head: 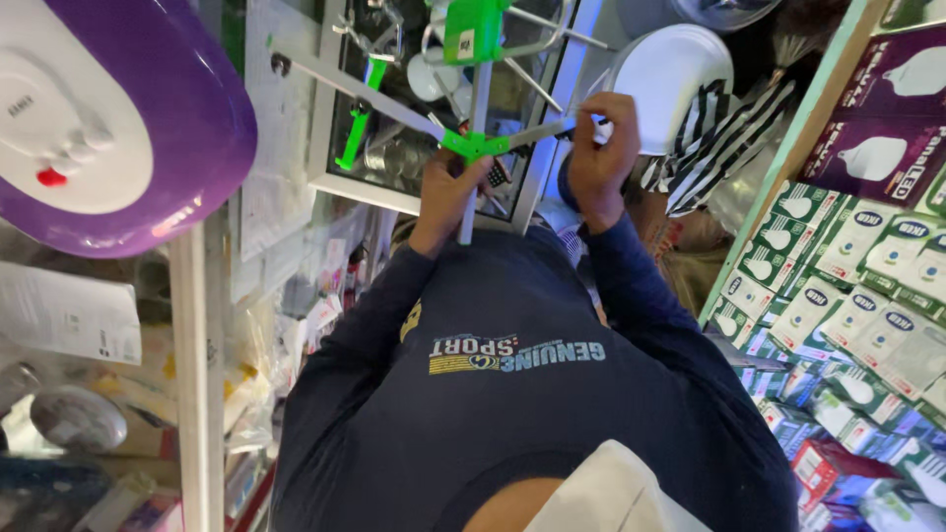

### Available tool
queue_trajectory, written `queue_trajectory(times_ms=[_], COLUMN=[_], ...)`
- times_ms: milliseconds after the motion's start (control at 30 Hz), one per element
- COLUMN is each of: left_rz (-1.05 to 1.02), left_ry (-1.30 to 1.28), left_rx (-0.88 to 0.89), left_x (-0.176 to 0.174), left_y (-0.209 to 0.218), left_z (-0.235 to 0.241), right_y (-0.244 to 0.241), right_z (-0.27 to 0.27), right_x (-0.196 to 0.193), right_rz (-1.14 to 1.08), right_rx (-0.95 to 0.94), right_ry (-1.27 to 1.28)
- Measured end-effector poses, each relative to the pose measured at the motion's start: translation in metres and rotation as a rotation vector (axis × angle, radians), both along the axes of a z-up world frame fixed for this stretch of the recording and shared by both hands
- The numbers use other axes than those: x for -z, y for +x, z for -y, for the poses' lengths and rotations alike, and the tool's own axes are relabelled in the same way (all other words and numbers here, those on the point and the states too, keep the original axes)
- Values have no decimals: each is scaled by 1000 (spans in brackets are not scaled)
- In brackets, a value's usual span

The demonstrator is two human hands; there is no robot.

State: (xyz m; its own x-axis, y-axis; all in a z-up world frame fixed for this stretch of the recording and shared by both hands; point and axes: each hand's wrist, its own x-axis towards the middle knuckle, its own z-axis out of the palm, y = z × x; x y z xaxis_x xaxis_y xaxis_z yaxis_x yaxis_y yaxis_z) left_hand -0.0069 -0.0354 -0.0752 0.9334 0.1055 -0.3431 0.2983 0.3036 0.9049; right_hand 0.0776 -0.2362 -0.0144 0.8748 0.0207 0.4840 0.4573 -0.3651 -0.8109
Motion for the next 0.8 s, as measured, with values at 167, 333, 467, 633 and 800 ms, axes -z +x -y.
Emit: queue_trajectory(times_ms=[167, 333, 467, 633, 800], left_rz=[12, 5, 29, 113, 105], left_ry=[-19, 46, -11, -61, -34], left_rx=[-44, -2, -9, 54, 144], left_x=[11, 19, 8, 5, 1], left_y=[-1, 1, 1, 2, 0], left_z=[3, 2, -9, -33, -69], right_y=[-2, -26, -42, -60, -79], right_z=[24, 6, -12, -27, -48], right_x=[0, -23, -21, -11, -4], right_rz=[-93, -49, 34, -135, -102], right_rx=[-7, -381, -608, -707, -870], right_ry=[85, 33, -93, -87, -269])
